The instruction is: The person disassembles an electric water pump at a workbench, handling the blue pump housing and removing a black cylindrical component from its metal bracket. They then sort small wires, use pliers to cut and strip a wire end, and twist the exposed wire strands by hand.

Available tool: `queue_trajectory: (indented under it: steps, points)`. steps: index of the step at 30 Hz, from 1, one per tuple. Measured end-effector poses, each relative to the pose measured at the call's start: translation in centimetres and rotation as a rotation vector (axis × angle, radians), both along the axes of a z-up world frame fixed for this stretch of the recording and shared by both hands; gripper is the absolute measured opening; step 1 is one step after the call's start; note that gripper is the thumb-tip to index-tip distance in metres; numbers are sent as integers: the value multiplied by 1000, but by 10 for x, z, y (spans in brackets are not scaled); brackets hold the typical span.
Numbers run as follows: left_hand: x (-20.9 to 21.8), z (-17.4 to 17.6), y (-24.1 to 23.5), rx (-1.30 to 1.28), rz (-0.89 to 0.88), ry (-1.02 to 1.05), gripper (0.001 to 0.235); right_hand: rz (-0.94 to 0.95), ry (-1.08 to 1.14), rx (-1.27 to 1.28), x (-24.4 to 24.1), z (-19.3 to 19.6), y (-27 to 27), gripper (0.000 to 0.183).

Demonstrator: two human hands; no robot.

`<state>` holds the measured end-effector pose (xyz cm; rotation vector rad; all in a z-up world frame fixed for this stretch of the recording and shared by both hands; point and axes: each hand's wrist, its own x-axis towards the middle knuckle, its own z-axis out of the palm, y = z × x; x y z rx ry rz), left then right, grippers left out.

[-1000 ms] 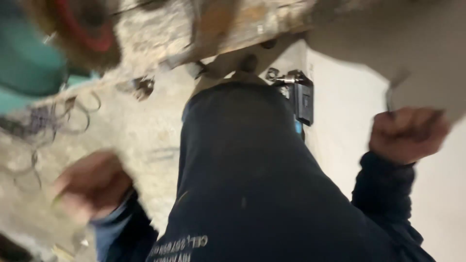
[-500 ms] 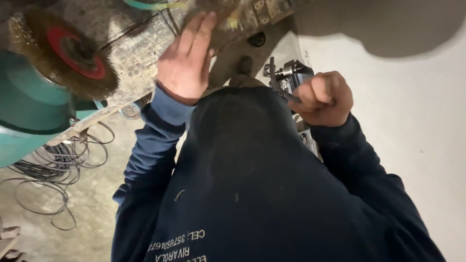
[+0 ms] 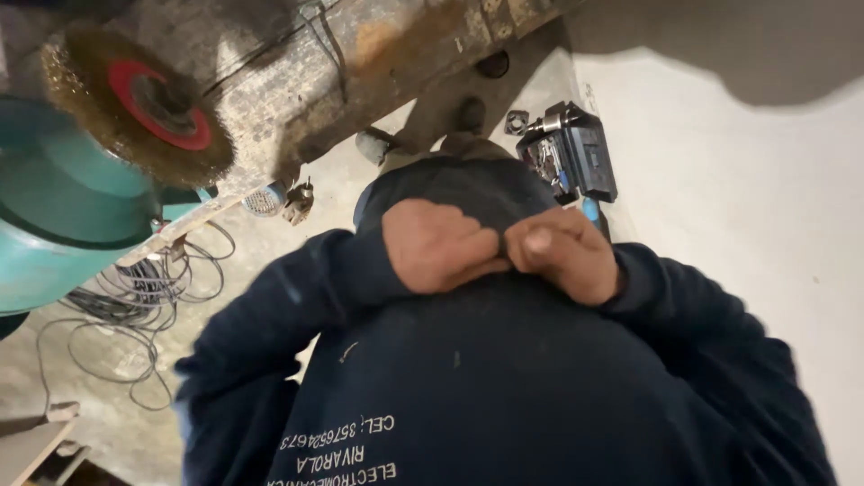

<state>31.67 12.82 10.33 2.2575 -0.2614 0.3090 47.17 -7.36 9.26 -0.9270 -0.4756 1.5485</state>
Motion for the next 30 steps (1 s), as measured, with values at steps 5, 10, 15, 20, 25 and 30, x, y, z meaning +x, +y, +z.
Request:
queue_trajectory:
  steps: [5, 10, 15, 20, 25, 30]
  points:
    - [-28, 37, 11, 160, 37, 100, 27, -29, -275, -46, -2, -6, -40, 44]
    - [-135, -16, 73, 50, 145, 178, 15, -266, -230, -65, 91, -67, -166, 45]
    - [-174, -43, 70, -107, 725, 455, 27, -508, -118, -39, 196, -123, -269, 49]
    - [-97, -41, 32, -416, 625, 302, 26, -622, -282, 217, 154, -176, -50, 46]
    - [-98, -43, 16, -539, 642, 394, 29, -226, -1358, 562, 116, -90, 121, 25]
    - [-116, -66, -7, -773, 729, 257, 25, 62, -1806, 383, 94, -51, 160, 61]
